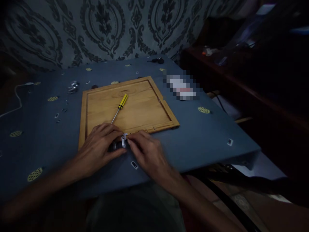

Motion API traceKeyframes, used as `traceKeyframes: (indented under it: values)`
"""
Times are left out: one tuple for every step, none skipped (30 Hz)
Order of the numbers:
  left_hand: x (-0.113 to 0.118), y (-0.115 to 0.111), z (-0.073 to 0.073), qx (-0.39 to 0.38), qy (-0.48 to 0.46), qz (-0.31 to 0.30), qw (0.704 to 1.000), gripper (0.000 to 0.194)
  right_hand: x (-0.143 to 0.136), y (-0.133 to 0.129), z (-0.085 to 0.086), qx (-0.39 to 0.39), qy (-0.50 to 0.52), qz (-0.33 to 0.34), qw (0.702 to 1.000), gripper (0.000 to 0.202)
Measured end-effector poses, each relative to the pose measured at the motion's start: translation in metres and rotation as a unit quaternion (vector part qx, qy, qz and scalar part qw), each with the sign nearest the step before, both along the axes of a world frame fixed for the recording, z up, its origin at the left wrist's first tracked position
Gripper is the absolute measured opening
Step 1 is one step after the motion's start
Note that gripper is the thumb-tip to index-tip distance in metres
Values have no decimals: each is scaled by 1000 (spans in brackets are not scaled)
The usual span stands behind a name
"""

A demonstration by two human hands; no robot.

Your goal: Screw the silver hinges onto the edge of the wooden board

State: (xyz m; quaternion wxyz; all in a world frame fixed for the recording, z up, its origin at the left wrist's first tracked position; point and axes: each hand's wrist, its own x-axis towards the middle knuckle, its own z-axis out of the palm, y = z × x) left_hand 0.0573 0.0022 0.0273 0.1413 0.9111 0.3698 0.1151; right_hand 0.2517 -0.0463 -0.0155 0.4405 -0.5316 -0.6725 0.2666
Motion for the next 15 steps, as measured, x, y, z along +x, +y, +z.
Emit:
traceKeyframes:
  values:
    - [0, 0, 0, 1, -4, 2, 1000, 24, 1, -1, -1, 47, -44, 4, 998, 19]
    - [0, 0, -1, 3, -7, 4, 1000, 24, 1, -1, -3, 73, -76, 12, 994, 22]
    - [0, 0, -2, 5, -10, 7, 1000, 24, 2, -2, -4, 92, -100, 15, 991, 24]
    - [0, -1, -2, 5, -11, 9, 1000, 25, 2, -2, -6, 107, -122, 16, 987, 26]
    - [0, -1, -2, 5, -11, 10, 1000, 25, 1, -3, -7, 119, -141, 15, 983, 28]
    - [0, -1, -3, 4, -11, 11, 1000, 25, 1, -3, -8, 129, -157, 14, 979, 28]
    - [0, -1, -3, 4, -13, 12, 1000, 25, 1, -3, -9, 136, -170, 13, 976, 28]
    - [1, -1, -3, 3, -14, 12, 1000, 25, 1, -3, -10, 139, -180, 14, 974, 28]
    - [1, -2, -3, 3, -16, 12, 1000, 25, 1, -2, -10, 140, -187, 16, 972, 28]
    - [1, -2, -3, 1, -18, 11, 1000, 25, 0, -2, -10, 140, -193, 20, 971, 28]
    - [1, -2, -3, -1, -18, 10, 1000, 25, 0, -2, -10, 140, -197, 22, 970, 28]
    - [1, -2, -3, -3, -18, 9, 1000, 25, 0, -2, -10, 139, -198, 24, 970, 29]
    - [1, -2, -3, -5, -16, 10, 1000, 25, 0, -1, -10, 138, -197, 27, 970, 29]
    - [1, -1, -3, -6, -15, 11, 1000, 24, 0, -1, -10, 136, -196, 28, 971, 29]
    - [1, -1, -3, -7, -14, 11, 1000, 24, 0, -1, -9, 132, -196, 28, 971, 29]
